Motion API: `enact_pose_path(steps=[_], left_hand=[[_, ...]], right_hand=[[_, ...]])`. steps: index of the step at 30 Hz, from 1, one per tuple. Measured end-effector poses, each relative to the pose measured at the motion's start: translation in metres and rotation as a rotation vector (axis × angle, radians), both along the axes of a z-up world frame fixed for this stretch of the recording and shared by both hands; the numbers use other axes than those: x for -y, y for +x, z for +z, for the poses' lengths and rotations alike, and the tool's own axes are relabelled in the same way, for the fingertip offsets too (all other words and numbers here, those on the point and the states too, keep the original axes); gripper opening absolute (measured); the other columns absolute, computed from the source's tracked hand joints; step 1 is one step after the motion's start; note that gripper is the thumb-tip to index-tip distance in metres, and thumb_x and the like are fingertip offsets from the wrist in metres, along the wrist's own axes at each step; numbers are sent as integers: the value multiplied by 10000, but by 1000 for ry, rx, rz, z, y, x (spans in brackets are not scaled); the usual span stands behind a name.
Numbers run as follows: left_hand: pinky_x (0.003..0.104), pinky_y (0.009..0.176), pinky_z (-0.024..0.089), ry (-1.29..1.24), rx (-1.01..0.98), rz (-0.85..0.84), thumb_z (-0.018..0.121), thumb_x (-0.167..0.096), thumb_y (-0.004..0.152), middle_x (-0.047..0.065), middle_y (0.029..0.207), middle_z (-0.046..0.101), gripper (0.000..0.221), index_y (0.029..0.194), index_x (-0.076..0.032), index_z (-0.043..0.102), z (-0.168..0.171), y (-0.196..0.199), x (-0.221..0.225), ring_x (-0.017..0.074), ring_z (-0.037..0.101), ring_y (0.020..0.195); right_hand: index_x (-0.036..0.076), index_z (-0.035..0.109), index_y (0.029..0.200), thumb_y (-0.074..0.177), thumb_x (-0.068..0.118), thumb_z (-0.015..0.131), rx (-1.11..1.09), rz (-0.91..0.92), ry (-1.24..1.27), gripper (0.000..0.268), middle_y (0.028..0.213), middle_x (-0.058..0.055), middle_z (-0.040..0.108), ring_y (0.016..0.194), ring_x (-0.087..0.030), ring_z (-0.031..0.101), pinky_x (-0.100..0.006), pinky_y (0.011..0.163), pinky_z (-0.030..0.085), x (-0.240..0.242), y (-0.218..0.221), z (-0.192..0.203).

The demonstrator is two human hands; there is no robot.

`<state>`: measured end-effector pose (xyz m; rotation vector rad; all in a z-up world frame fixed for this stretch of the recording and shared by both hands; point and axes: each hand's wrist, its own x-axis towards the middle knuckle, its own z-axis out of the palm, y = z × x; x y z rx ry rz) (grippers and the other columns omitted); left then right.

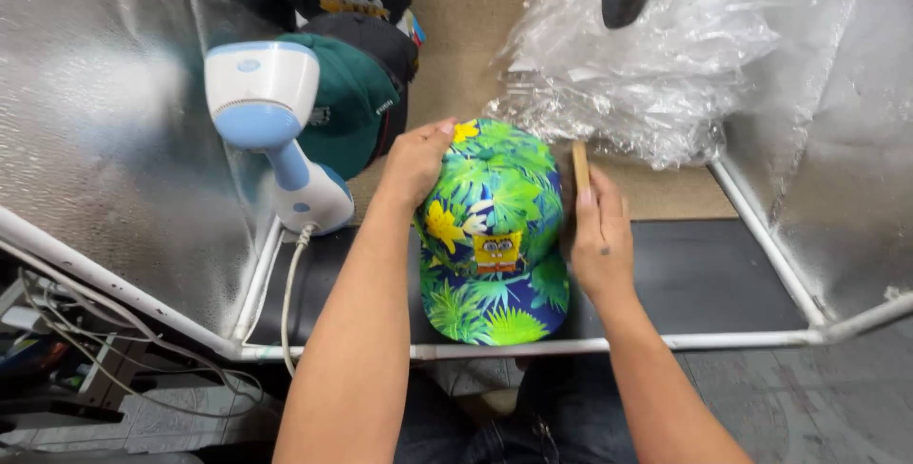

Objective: Brushing a colorful baseball cap with a wooden brush to clean it

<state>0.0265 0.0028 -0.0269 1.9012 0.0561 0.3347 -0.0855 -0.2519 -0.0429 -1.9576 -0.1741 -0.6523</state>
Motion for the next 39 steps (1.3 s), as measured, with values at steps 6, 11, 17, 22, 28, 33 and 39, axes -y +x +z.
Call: enact_pose_path(steps=[6, 11, 17, 22, 28, 33, 39], left_hand=[[384, 1011, 517, 13, -47, 2, 618, -455, 951, 53, 1140, 775, 341, 1198, -290, 786, 13, -20, 2, 252, 684, 1174], [383, 1028, 509, 42, -58, -2, 613, -476, 952, 38, 1166, 770, 354, 1214, -304, 776, 18, -21, 3, 249, 673, 1197], [426, 1038, 501, 49, -63, 10, 620, -477, 938, 77, 1165, 762, 370, 1199, -268, 778, 12, -7, -4, 287, 658, 1211], [421, 1007, 513, 28, -30, 6, 616, -434, 943, 96, 1145, 771, 364, 1194, -236, 789, 11, -12, 2, 289, 676, 1184], [374, 991, 529, 28, -50, 16, 627, -480, 936, 38, 1116, 778, 347, 1191, -307, 786, 8, 0, -2, 241, 694, 1154], [439, 990, 522, 77, -43, -2, 607, -487, 940, 112, 1130, 769, 402, 1192, -230, 785, 12, -9, 1, 310, 680, 1174], [409, 1001, 527, 97, -77, 10, 602, -498, 942, 42, 1126, 776, 355, 1181, -312, 786, 13, -7, 1, 263, 680, 1177]], right_hand=[[127, 450, 1534, 1116, 375, 365, -91, 40, 163, 493, 1371, -248, 547, 1329, -442, 504, -578, 1122, 364, 3, -18, 25], [33, 558, 1411, 1094, 336, 459, -118, 13, 56, 449, 1272, -285, 625, 1239, -447, 576, -566, 1045, 436, 20, 24, -38], [78, 563, 1435, 1048, 250, 554, 281, 7, -96, 423, 1340, -168, 553, 1244, -351, 566, -467, 1053, 445, -23, -35, 15], [14, 688, 1277, 984, 64, 659, 841, -24, -553, 299, 1259, -182, 663, 1192, -399, 592, -508, 996, 480, -10, 8, -5], [-47, 595, 1388, 1084, 137, 563, 567, -104, -296, 357, 1192, -209, 573, 1185, -392, 548, -483, 1048, 445, -8, -3, 1], [9, 597, 1423, 955, 135, 719, 815, -36, -391, 499, 1318, -252, 583, 1213, -424, 578, -503, 1003, 495, 0, 12, -29], [-15, 537, 1312, 823, 115, 823, 777, 13, -358, 582, 1257, -204, 490, 1198, -444, 517, -583, 1017, 448, 23, -13, -54]])
